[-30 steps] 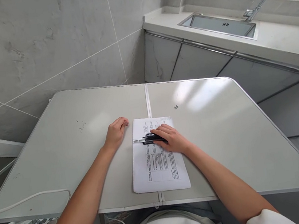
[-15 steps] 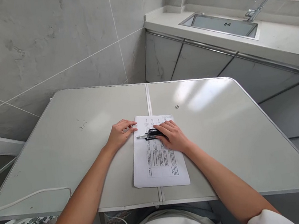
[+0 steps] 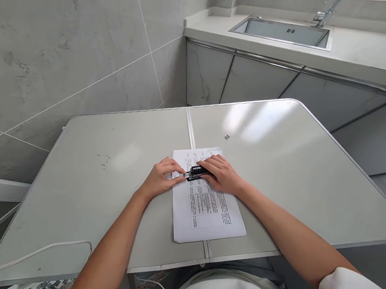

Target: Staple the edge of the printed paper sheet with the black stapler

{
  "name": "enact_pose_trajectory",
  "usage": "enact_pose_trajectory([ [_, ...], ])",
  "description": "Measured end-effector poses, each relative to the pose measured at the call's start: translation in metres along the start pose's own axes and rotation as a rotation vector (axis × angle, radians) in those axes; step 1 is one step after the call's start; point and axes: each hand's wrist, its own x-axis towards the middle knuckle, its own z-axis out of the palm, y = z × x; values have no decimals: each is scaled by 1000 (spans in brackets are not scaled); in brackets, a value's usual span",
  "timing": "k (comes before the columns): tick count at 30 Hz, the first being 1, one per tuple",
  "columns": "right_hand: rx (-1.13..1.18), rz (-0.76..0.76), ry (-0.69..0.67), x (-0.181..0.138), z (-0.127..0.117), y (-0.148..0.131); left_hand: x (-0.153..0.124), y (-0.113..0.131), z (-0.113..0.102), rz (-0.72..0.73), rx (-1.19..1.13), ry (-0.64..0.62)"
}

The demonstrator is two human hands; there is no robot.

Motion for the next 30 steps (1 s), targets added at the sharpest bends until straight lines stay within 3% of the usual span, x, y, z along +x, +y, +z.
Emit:
enact_pose_trajectory([
  [21,26,13,-1,1,-1,-1,1,-5,0,86,184,-72],
  [30,66,34,15,0,0,3,-5,-9,-15,90,126,-116],
])
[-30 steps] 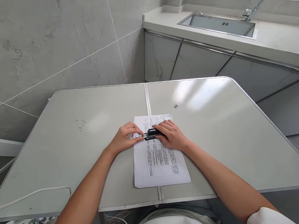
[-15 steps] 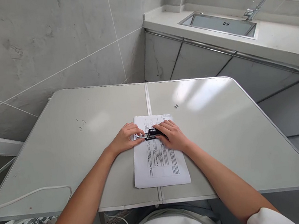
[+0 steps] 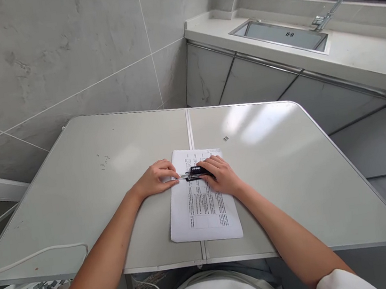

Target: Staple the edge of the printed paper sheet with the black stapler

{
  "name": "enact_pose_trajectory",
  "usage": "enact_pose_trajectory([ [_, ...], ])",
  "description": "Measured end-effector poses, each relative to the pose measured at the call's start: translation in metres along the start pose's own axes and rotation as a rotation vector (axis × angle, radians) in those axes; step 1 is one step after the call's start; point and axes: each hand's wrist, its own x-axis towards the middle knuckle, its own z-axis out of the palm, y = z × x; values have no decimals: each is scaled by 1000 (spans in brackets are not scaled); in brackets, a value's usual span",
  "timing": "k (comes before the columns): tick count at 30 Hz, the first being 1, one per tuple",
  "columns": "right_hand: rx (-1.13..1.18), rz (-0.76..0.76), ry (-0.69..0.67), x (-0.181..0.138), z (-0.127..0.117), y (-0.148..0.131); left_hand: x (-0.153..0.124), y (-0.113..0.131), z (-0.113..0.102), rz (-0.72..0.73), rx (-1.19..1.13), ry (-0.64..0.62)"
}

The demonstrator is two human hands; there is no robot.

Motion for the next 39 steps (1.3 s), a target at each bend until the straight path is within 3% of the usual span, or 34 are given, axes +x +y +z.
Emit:
enact_pose_trajectory([
  [7,10,-5,12,-1,-1,3,-5,-7,-1,20,-6,6],
  [14,16,-4,11,-1,0,5,-2,-1,-4,66,-26,88],
  [28,14,7,4,-3,0,5,-1,2,-4,42,34,-12],
  [39,25,6,10,-2,-1,5,-1,-1,-7,33,73,65],
])
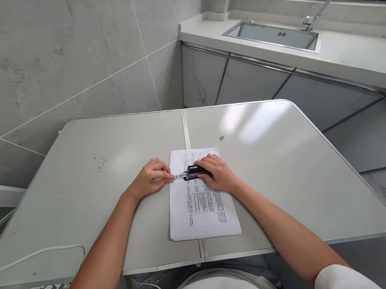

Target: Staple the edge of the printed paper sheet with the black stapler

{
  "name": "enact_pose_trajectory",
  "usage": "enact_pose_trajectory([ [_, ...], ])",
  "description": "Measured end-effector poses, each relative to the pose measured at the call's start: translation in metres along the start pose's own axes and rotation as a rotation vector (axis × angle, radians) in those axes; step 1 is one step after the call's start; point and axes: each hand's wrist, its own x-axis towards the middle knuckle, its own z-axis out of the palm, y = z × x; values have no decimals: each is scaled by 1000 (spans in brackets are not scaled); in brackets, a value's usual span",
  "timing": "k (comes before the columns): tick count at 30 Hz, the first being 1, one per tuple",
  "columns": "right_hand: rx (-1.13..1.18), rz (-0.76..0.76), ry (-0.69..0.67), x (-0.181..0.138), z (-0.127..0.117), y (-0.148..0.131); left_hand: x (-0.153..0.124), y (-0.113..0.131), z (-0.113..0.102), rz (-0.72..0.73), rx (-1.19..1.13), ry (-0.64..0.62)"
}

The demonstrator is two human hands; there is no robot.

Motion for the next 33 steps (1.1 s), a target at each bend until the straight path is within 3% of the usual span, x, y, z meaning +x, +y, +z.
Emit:
enact_pose_trajectory([
  [25,6,15,0,1,0,-1,9,10,21,106,32,-30],
  [33,16,21,0,1,0,-1,9,16,21,-53,10,55],
])
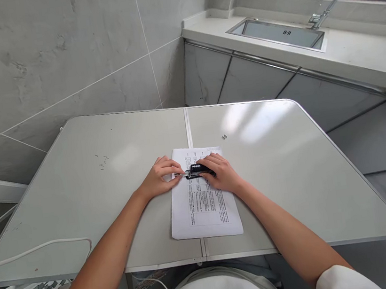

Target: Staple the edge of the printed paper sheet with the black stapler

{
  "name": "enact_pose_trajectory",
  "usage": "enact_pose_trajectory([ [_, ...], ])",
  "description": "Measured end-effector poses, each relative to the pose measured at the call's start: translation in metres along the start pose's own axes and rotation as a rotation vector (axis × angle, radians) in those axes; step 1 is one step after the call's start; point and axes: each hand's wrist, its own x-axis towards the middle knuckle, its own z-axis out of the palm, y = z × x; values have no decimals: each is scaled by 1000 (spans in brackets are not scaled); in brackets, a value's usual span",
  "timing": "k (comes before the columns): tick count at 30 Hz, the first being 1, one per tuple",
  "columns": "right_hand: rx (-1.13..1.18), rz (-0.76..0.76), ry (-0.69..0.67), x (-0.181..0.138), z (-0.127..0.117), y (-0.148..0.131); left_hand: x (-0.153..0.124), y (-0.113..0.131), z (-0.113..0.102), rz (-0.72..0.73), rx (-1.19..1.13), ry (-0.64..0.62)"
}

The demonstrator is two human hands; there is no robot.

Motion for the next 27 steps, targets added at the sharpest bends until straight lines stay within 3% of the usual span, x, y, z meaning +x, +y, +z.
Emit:
enact_pose_trajectory([
  [15,2,-5,6,0,0,1,4,5,1,-218,-127,-79],
  [21,0,-1,5,0,-1,1,3,2,0,-135,-78,-90],
  [27,15,-4,20,0,0,0,-6,-17,-19,8,-61,-137],
])
